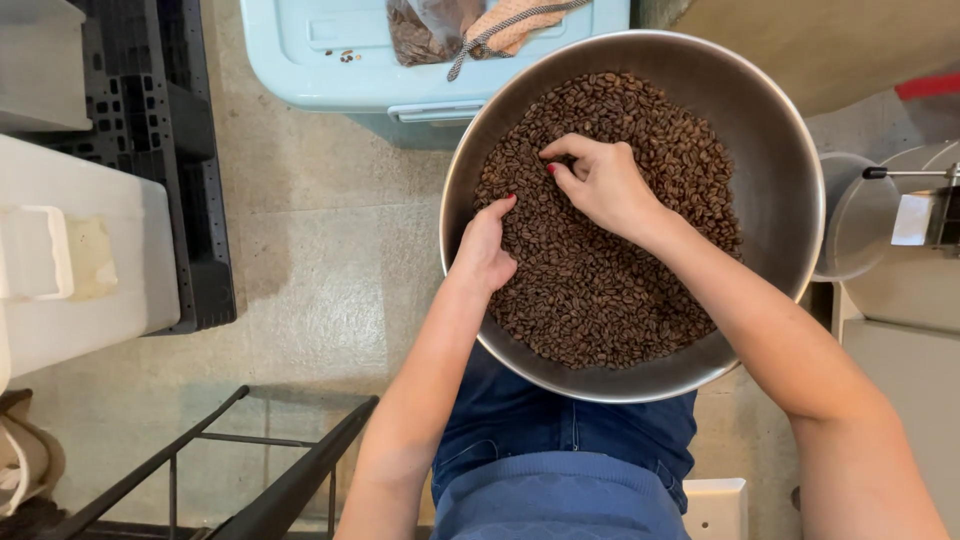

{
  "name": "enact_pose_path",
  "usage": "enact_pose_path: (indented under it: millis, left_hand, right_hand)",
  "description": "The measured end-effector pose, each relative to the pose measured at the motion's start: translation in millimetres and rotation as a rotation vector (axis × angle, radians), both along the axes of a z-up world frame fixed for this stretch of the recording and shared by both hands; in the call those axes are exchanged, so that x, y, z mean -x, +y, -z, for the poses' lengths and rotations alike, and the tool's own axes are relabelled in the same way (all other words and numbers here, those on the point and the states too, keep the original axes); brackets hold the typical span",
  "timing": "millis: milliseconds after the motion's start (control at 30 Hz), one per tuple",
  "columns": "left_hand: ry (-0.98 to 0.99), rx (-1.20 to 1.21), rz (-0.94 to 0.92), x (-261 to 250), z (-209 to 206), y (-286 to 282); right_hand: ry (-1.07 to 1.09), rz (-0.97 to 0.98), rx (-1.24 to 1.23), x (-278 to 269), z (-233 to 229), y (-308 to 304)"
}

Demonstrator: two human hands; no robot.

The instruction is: Manually sorting roasted coffee beans in a large metal bowl

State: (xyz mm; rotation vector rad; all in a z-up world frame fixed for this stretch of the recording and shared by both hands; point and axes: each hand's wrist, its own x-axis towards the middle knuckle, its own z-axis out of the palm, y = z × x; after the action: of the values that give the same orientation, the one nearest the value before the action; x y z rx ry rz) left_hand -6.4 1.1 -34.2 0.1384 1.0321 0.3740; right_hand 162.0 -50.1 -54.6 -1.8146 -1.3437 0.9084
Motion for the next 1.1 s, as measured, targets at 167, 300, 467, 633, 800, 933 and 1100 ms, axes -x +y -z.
enact_pose_path:
  millis: [167, 300, 467, 633, 800, 933, 1100]
  left_hand:
    - [-0.025, -0.019, 0.054, 1.1, -22.7, 3.1]
    - [-0.024, -0.005, 0.036, 2.5, -23.7, 2.9]
    - [-0.056, -0.017, 0.045, 2.5, -38.0, 4.6]
    - [-0.053, -0.017, 0.046, 1.5, -31.1, 5.7]
    - [-0.042, -0.014, 0.052, 2.8, -29.3, 4.8]
    - [-0.022, -0.013, -0.008, 4.8, 4.4, 3.4]
    - [-0.017, -0.033, 0.007, 8.0, 1.1, 8.3]
  right_hand:
    - [-0.19, -0.119, 0.0, -3.7, 16.9, 8.1]
    - [-0.259, -0.174, 0.001, -4.1, 26.7, 13.5]
    - [-0.31, -0.217, 0.015, -9.3, 36.5, 16.9]
    - [-0.279, -0.198, -0.02, -4.3, 29.9, 16.7]
    - [-0.339, -0.246, -0.049, -3.1, 36.2, 21.5]
    - [-0.338, -0.261, -0.02, -1.2, 35.6, 25.1]
    - [0.175, -0.048, 0.061, 2.9, 6.9, 38.2]
